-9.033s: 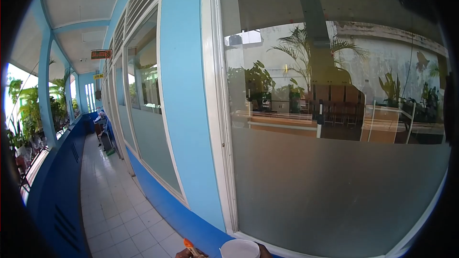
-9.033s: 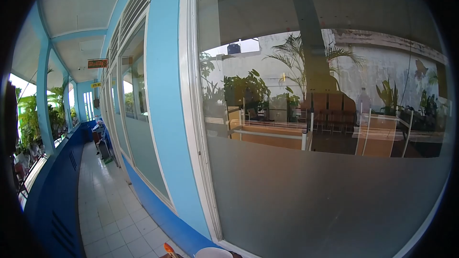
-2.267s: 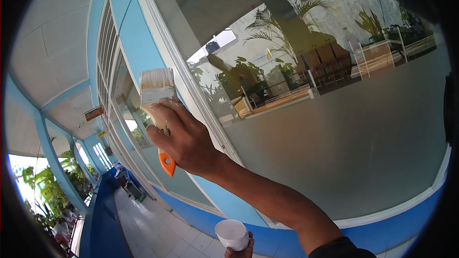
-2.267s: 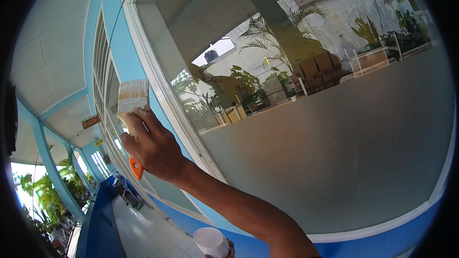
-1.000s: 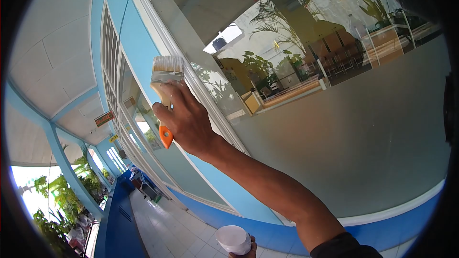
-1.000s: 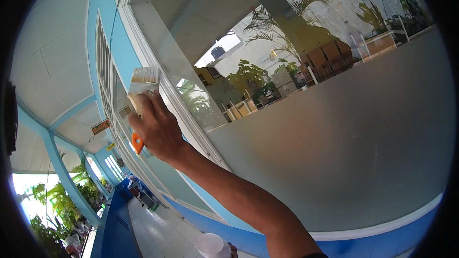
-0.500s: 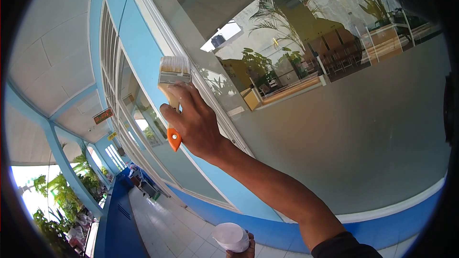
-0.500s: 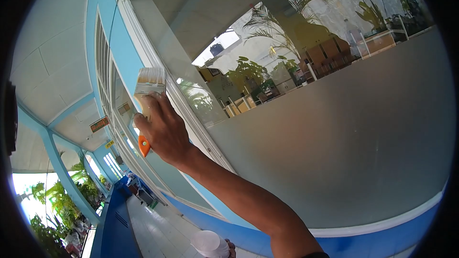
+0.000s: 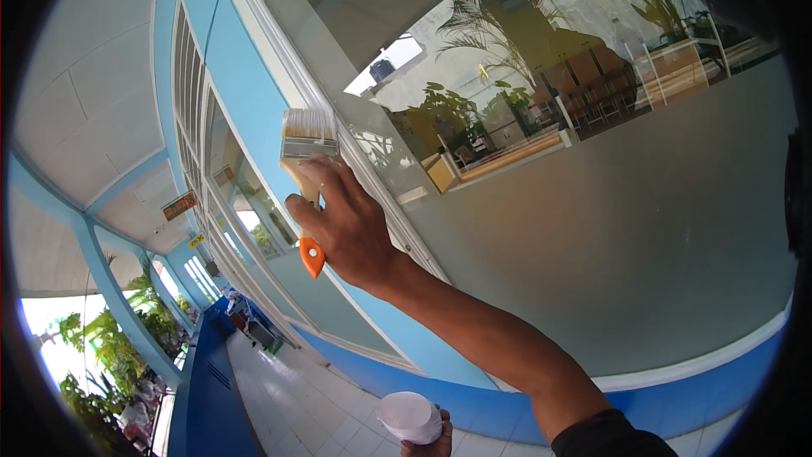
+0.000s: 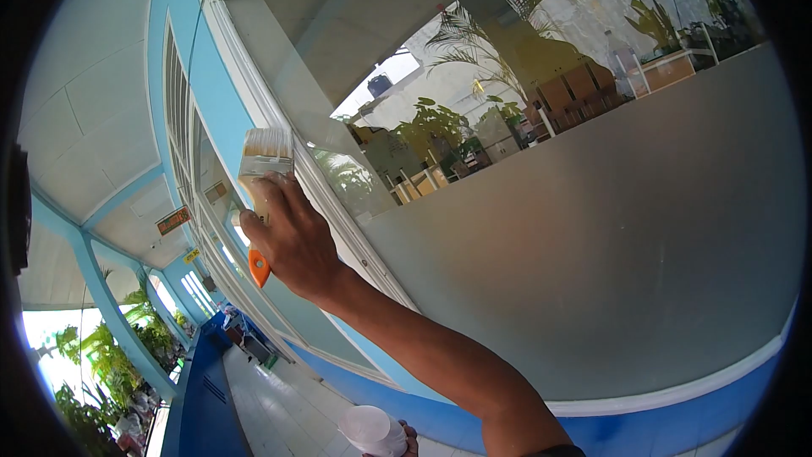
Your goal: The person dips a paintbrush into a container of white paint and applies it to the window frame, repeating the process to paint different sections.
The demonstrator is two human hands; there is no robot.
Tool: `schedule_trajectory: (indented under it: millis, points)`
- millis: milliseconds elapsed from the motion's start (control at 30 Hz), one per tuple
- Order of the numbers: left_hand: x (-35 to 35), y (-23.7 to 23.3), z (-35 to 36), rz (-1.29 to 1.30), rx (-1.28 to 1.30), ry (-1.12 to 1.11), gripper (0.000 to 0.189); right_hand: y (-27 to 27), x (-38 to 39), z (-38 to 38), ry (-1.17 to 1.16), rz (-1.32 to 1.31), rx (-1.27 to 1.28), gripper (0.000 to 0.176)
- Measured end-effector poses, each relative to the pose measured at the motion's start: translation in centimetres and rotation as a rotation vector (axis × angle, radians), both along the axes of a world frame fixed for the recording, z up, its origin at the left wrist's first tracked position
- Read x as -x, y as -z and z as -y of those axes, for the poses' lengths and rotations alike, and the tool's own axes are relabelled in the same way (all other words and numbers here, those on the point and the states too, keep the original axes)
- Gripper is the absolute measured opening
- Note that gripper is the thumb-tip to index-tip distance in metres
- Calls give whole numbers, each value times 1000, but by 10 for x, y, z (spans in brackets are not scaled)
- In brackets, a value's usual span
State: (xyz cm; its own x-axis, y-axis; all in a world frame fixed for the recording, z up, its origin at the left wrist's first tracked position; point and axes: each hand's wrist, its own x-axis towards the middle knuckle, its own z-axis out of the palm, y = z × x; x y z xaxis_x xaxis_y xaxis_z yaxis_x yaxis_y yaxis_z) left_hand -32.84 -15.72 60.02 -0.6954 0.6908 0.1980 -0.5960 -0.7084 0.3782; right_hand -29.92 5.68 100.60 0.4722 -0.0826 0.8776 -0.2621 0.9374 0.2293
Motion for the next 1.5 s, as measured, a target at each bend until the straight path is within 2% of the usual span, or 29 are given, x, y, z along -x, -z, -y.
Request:
schedule_trajectory:
  millis: [200, 300, 400, 733, 1000, 1200, 1400, 1500]
  points:
    - [-6, -4, -1, -17, -11, -40, 108, 7, 0, 1, 6, 12, 5, 16]
    - [-1, 2, 1, 80, 69, -78, 107, 12, -1, 2, 12, 19, 10, 16]
    - [-1, 5, 1, -15, -10, -19, 107, 17, -2, 2, 13, 26, 17, 16]
    - [-5, 8, 1, 37, -26, 26, 108, 35, -6, 1, 12, 37, 39, 21]
    - [-15, -2, -3, 43, -3, -5, 109, 46, -7, 1, 8, 69, 45, 19]
    - [-11, 4, -4, -45, -26, 37, 109, 53, -10, 2, -6, 73, 53, 16]
    - [-14, 0, -4, -1, 6, 18, 109, 62, -11, 3, 3, 94, 62, 17]
    - [-21, -12, -5, 13, 204, -127, 109, 67, -11, 2, 2, 114, 66, 18]
